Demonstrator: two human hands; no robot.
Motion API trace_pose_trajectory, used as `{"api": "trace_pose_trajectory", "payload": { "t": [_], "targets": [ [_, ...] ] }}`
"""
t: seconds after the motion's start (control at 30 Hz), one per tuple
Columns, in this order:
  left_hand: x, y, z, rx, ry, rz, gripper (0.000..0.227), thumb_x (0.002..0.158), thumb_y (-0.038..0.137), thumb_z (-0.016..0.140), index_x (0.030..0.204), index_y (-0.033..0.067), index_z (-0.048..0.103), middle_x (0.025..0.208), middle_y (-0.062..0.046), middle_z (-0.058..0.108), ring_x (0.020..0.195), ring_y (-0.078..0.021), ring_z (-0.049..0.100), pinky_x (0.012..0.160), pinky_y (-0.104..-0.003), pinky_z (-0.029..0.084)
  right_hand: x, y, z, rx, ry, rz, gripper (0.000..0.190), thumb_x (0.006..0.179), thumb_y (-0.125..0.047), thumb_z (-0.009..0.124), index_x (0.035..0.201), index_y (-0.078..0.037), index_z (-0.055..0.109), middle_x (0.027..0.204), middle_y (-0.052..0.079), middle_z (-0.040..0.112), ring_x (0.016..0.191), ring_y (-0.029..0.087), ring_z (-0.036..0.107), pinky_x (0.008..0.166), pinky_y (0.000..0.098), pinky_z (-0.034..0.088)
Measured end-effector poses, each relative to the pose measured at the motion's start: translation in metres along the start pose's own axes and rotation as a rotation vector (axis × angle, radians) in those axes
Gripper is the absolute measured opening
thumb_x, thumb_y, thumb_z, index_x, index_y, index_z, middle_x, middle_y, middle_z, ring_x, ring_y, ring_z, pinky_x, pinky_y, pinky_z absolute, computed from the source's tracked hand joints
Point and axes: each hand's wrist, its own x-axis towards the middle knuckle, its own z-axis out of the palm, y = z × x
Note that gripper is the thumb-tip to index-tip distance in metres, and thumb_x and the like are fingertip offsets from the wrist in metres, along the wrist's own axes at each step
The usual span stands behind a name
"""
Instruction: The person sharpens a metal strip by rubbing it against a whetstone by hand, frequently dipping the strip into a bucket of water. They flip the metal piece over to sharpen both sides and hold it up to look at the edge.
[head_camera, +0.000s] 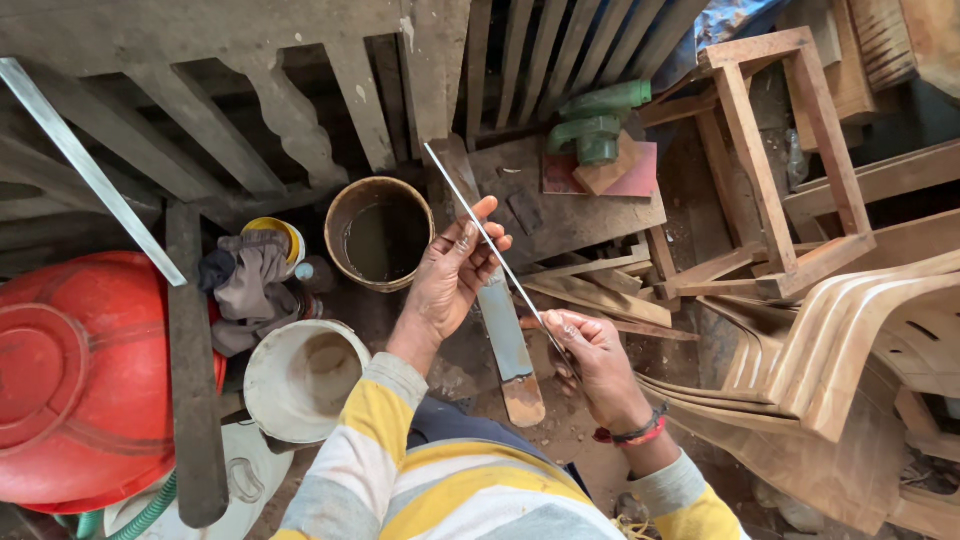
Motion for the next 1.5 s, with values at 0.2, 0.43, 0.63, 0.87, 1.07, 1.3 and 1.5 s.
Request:
{"api": "trace_pose_trajectory", "payload": {
  "t": [0.2,0.43,0.63,0.87,1.07,1.3,1.5],
  "targets": [
    [0.006,0.008,-0.001,-0.030,0.007,0.025,0.042,0.102,0.020,0.064,0.142,0.0066,0.060,0.108,-0.004,0.075,0.102,-0.0158,0.072,0.087,-0.027,0.058,0.010,-0.005,0.014,-0.016,0.003,-0.025,0.036,0.103,-0.031,0.058,0.111,-0.001,0.075,0.053,-0.007,0.043,0.040,0.003,0.034,0.037,0.0209,0.028],
    [0.021,0.025,-0.023,0.304,0.275,0.017,0.020,0.102,0.019,0.074,0.117,0.0060,0.076,0.093,0.001,0.074,0.071,-0.0069,0.064,0.058,-0.021,0.053,0.014,-0.014,0.027,0.739,-0.412,0.230,0.038,0.111,-0.023,0.037,0.130,0.003,0.057,0.071,-0.004,0.049,0.052,0.005,0.045,0.048,0.0207,0.041],
    [0.032,0.044,-0.055,0.226,0.371,-0.128,0.012,0.096,0.020,0.072,0.096,0.0092,0.076,0.080,0.003,0.070,0.062,-0.0044,0.061,0.054,-0.018,0.052,0.041,-0.031,0.066,0.905,-0.494,0.366,0.032,0.108,-0.026,0.039,0.124,-0.005,0.058,0.080,-0.003,0.058,0.070,0.009,0.059,0.066,0.0243,0.054],
    [0.041,0.052,-0.079,0.101,0.481,-0.114,0.015,0.094,0.017,0.076,0.085,0.0086,0.068,0.073,0.000,0.064,0.059,-0.0075,0.061,0.052,-0.017,0.049,0.075,-0.051,0.097,1.056,-0.582,0.426,0.029,0.107,-0.015,0.043,0.122,0.000,0.063,0.096,0.004,0.069,0.082,0.011,0.067,0.077,0.0254,0.059],
    [0.045,0.059,-0.085,0.121,0.412,-0.066,0.015,0.095,0.018,0.074,0.086,0.0071,0.068,0.071,-0.001,0.064,0.058,-0.0086,0.062,0.051,-0.018,0.049,0.074,-0.056,0.107,0.990,-0.590,0.380,0.028,0.105,-0.015,0.045,0.120,-0.002,0.065,0.093,0.002,0.069,0.083,0.011,0.067,0.078,0.0276,0.059],
    [0.046,0.063,-0.080,0.146,0.413,-0.043,0.014,0.095,0.019,0.073,0.087,0.0083,0.068,0.071,0.000,0.064,0.058,-0.0087,0.063,0.053,-0.020,0.052,0.075,-0.060,0.112,0.983,-0.611,0.356,0.028,0.107,-0.017,0.045,0.120,-0.002,0.064,0.095,0.002,0.070,0.083,0.010,0.068,0.078,0.0275,0.060],
    [0.047,0.065,-0.073,0.147,0.444,-0.058,0.012,0.094,0.018,0.073,0.089,0.0079,0.070,0.073,0.001,0.065,0.059,-0.0072,0.061,0.054,-0.020,0.051,0.074,-0.063,0.113,0.964,-0.603,0.349,0.027,0.108,-0.017,0.045,0.119,-0.002,0.064,0.094,0.001,0.070,0.082,0.010,0.068,0.077,0.0274,0.060]
  ]
}}
